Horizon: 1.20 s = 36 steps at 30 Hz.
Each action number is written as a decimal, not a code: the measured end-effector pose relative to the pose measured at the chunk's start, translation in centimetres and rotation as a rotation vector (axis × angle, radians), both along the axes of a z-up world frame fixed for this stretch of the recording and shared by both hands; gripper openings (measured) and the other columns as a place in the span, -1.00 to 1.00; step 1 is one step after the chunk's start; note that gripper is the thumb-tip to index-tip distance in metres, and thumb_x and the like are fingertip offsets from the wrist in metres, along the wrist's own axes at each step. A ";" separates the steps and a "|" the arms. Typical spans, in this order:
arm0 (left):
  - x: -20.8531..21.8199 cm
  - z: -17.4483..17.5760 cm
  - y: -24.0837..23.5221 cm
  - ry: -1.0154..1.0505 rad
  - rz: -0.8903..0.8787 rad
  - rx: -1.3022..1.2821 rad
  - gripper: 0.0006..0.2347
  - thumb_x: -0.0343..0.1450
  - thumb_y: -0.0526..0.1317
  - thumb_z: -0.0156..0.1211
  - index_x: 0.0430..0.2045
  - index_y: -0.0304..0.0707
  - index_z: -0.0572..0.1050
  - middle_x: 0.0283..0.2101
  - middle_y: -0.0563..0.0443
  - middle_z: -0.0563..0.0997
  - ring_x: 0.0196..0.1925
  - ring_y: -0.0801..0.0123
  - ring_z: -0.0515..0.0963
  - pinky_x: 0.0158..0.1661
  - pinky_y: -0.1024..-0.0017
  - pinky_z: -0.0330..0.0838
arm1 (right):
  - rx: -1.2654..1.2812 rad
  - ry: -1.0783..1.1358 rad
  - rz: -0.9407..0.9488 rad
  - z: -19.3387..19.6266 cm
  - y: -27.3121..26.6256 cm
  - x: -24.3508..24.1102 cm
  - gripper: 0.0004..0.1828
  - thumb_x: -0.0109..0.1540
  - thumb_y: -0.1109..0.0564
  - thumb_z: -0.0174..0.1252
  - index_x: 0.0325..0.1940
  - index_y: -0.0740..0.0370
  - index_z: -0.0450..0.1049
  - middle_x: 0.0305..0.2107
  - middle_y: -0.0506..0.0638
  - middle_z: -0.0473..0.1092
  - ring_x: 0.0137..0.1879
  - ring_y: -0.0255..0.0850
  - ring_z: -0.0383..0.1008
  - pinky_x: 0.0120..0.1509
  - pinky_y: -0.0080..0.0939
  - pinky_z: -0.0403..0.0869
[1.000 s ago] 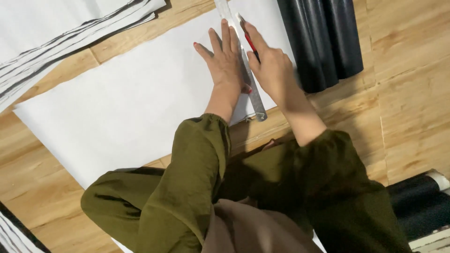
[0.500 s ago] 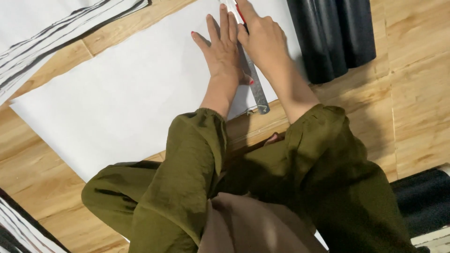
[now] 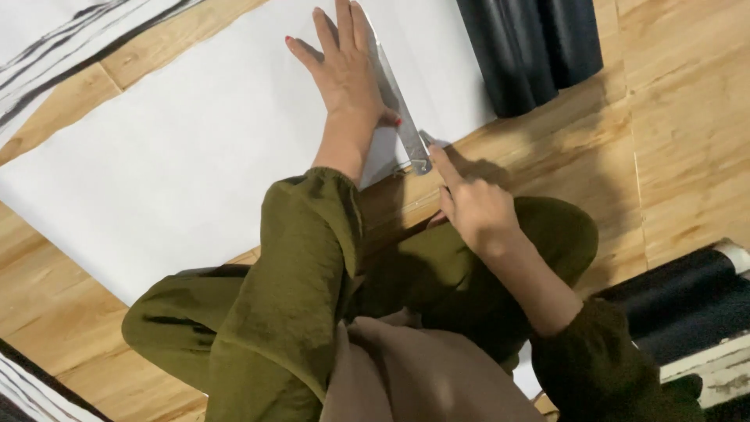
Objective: The person sits on the floor and uses a metal ruler and a red utility knife to cut a large white sheet of paper. They align the ruler on the paper and slice along the edge to separate a strip, then move the cut piece aside.
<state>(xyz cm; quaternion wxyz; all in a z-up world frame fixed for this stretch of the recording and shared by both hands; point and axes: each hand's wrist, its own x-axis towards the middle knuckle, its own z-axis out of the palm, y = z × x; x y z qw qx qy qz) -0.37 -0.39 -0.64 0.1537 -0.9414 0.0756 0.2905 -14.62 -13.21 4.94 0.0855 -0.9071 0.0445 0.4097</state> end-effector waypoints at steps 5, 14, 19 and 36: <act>0.0 1.4 -0.1 0.034 0.006 -0.012 0.22 -0.17 0.42 0.23 0.22 -0.20 -0.37 0.30 0.02 -0.40 0.34 0.08 -0.27 0.13 -0.25 -0.17 | -0.181 -0.495 0.310 -4.4 -2.1 -5.8 -0.29 0.07 -0.07 0.08 0.30 -0.16 0.09 -0.80 -0.13 0.30 -0.75 -0.25 0.26 -0.67 -0.30 0.26; 0.2 1.2 0.0 0.049 0.020 -0.022 0.22 -0.16 0.38 0.28 0.23 -0.19 -0.37 0.29 -0.02 -0.44 0.34 0.06 -0.27 0.13 -0.25 -0.17 | 0.026 -0.221 0.103 0.5 -1.8 -2.5 -0.34 0.11 -0.03 -0.02 0.31 -0.17 0.03 -0.71 0.03 0.29 -0.62 -0.08 0.24 -0.53 -0.16 0.25; 0.1 -0.2 0.2 0.026 0.025 -0.036 0.22 -0.17 0.37 0.30 0.23 -0.17 -0.37 0.28 0.00 -0.46 0.34 0.06 -0.29 0.13 -0.28 -0.17 | 0.216 -0.273 0.020 2.3 0.5 5.1 -0.40 0.19 0.11 -0.15 0.32 -0.08 -0.07 -0.58 0.29 0.25 -0.48 0.24 0.28 -0.45 0.18 0.26; 0.2 -1.3 0.2 0.000 -0.005 0.005 0.09 0.01 0.31 0.23 0.24 -0.17 -0.35 0.27 -0.03 -0.46 0.34 0.03 -0.27 0.15 -0.20 -0.11 | 0.340 -0.661 0.009 -6.2 4.0 14.7 -0.42 0.23 0.13 -0.09 0.30 -0.13 -0.07 -0.47 0.20 0.41 -0.43 0.35 0.29 -0.40 0.17 0.27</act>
